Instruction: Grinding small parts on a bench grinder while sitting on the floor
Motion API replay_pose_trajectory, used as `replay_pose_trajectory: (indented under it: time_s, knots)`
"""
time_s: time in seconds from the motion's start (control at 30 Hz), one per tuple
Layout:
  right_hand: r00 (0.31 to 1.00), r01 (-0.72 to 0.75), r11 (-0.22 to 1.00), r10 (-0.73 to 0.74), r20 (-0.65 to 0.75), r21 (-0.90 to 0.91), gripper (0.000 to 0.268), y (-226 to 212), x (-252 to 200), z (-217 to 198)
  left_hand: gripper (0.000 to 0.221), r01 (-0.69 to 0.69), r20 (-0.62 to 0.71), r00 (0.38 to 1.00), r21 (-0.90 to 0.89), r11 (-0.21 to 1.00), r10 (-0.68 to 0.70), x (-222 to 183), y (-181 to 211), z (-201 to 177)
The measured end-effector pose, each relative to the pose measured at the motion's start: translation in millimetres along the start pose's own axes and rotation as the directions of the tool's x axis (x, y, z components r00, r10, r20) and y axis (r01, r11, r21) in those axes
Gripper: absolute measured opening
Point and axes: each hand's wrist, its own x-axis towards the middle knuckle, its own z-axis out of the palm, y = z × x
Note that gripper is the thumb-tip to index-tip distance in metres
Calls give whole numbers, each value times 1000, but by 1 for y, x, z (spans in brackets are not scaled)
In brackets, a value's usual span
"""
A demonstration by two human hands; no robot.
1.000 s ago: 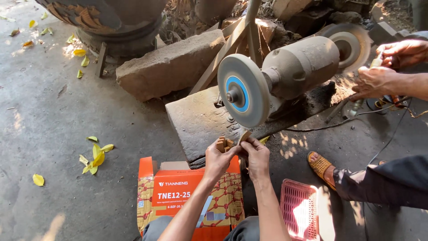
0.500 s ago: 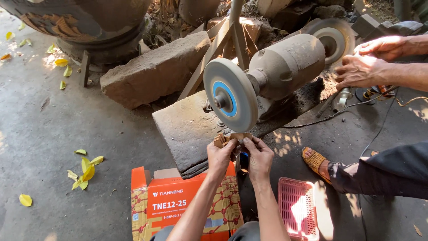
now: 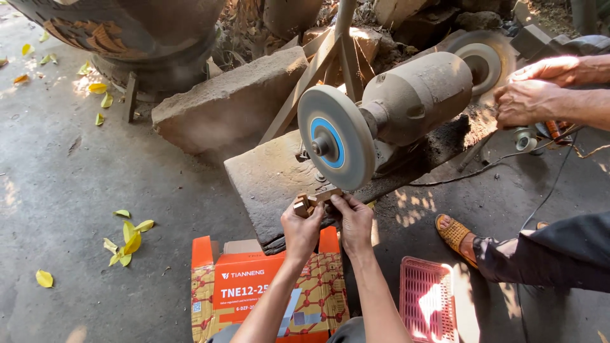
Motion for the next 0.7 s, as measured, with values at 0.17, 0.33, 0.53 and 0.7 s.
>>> replay_pose_trajectory:
  time_s: [0.17, 0.33, 0.53, 0.7]
  knots:
    - [999, -29, 991, 31, 17, -128, 12, -34, -17, -10, 9, 26, 63, 998, -37, 999, -24, -6, -6, 5]
    - [980, 158, 976, -137, 144, -146, 23, -55, -19, -8, 14, 157, 133, 984, -307, 939, -121, -3, 4, 30]
    - [957, 253, 944, -212, 200, -212, 28, -50, -25, -3, 20, 153, 137, 983, -281, 947, -118, 4, -20, 23]
    - [958, 235, 941, -182, 220, -243, 31, -45, -31, -5, 20, 166, 122, 983, -307, 937, -135, 0, -24, 14]
